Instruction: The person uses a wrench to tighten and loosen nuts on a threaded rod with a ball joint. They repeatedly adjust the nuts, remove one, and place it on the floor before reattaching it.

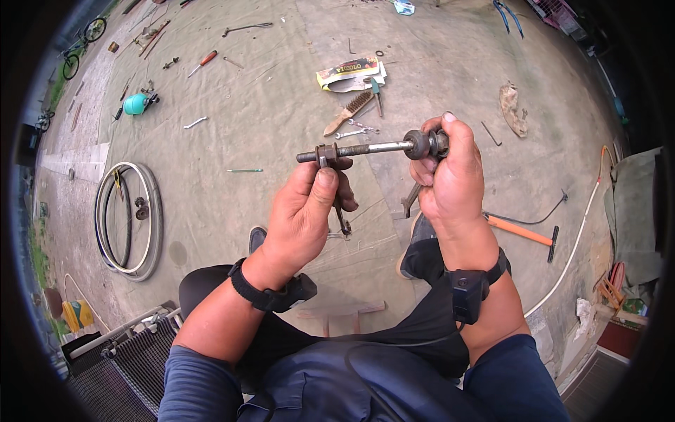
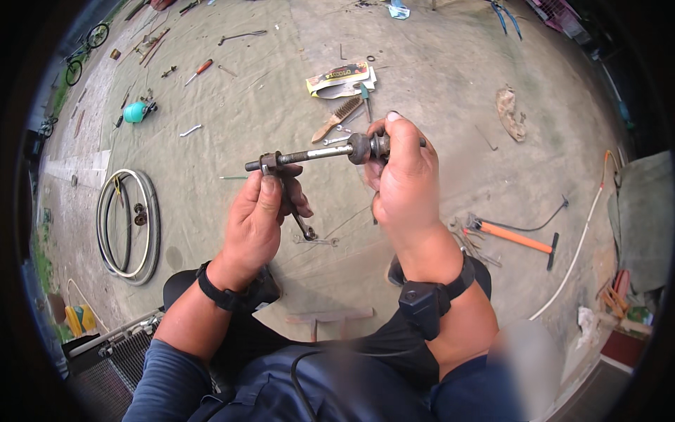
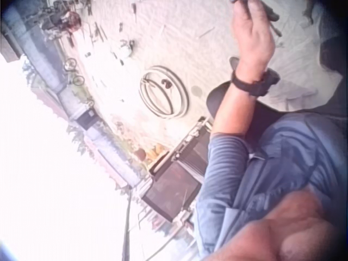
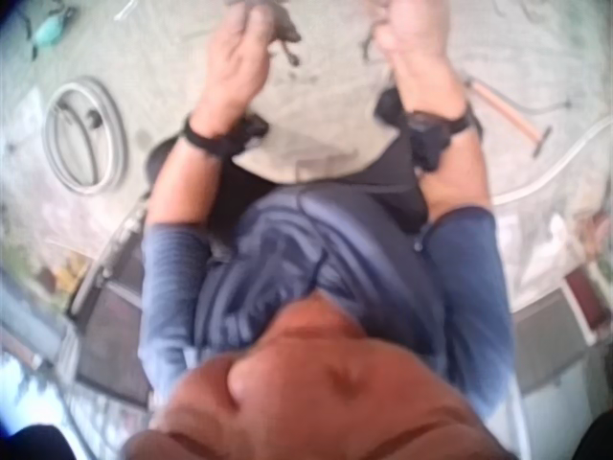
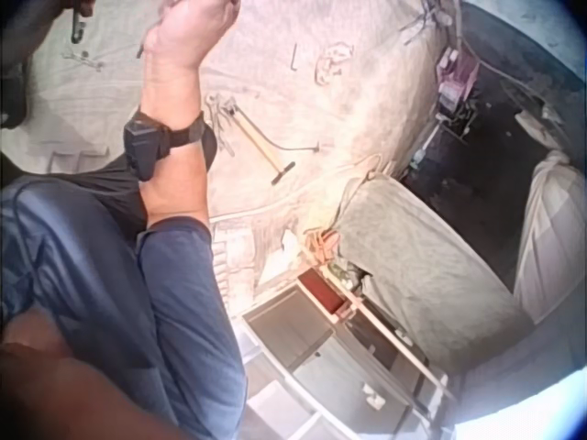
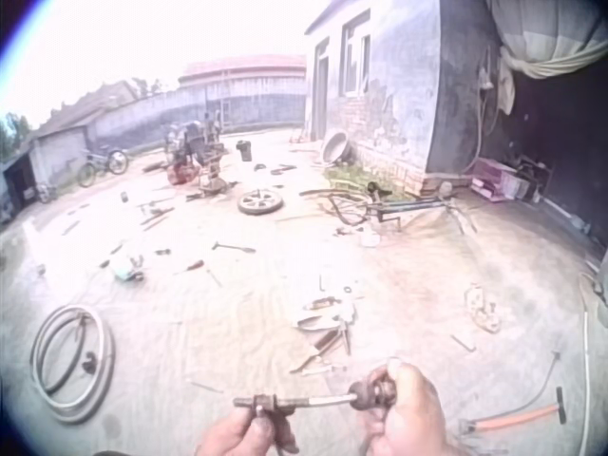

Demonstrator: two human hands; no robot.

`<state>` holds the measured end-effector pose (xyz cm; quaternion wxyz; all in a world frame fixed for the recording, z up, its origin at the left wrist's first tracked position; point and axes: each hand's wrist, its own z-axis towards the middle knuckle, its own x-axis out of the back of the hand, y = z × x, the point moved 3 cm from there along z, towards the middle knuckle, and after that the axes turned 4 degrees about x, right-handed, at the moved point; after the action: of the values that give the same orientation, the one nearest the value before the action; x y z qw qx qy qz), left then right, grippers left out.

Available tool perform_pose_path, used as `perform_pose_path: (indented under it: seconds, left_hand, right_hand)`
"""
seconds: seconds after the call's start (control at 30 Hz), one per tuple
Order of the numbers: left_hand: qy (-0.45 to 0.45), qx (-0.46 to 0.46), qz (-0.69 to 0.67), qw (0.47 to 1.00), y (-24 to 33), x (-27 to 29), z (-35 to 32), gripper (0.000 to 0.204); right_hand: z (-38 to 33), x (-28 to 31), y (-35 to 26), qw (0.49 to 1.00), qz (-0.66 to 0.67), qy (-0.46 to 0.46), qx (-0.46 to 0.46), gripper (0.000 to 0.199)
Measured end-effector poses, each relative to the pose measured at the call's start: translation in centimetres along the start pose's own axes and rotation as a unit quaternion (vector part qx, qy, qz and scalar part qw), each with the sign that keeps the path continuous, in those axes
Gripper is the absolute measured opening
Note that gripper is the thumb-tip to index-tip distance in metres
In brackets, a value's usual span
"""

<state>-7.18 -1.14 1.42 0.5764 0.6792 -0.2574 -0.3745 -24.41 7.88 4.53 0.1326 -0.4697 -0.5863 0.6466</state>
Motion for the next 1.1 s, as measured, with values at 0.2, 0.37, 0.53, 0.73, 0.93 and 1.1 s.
perform_pose_path:
  seconds: [0.2, 0.37, 0.53, 0.73, 0.93, 1.1]
  left_hand:
    - [0.006, 0.130, -0.106, 0.986, -0.9, -0.7, -0.4, 0.045]
    - [0.021, 0.259, -0.177, 0.949, -1.5, -1.7, -1.2, 0.046]
    - [-0.011, 0.296, -0.111, 0.949, -1.3, -1.9, -2.2, 0.051]
    - [-0.017, 0.188, -0.050, 0.981, 1.7, 0.1, -1.7, 0.040]
    - [0.107, 0.008, 0.151, 0.983, 3.9, 1.2, -1.9, 0.017]
    - [0.196, -0.165, 0.239, 0.936, 5.6, 2.9, -1.3, 0.014]
  right_hand:
    - [-0.4, -0.1, -1.3, 0.975, -0.166, -0.020, 0.149, 0.035]
    - [-1.0, -0.8, -2.3, 0.924, -0.270, -0.059, 0.264, 0.027]
    - [0.5, 0.2, -3.5, 0.879, -0.338, -0.025, 0.335, 0.027]
    - [1.5, 1.3, -5.4, 0.864, -0.355, -0.055, 0.354, 0.023]
    - [1.2, 1.0, -5.7, 0.874, -0.354, -0.124, 0.309, 0.019]
    - [0.8, 0.6, -5.1, 0.883, -0.360, -0.188, 0.235, 0.023]
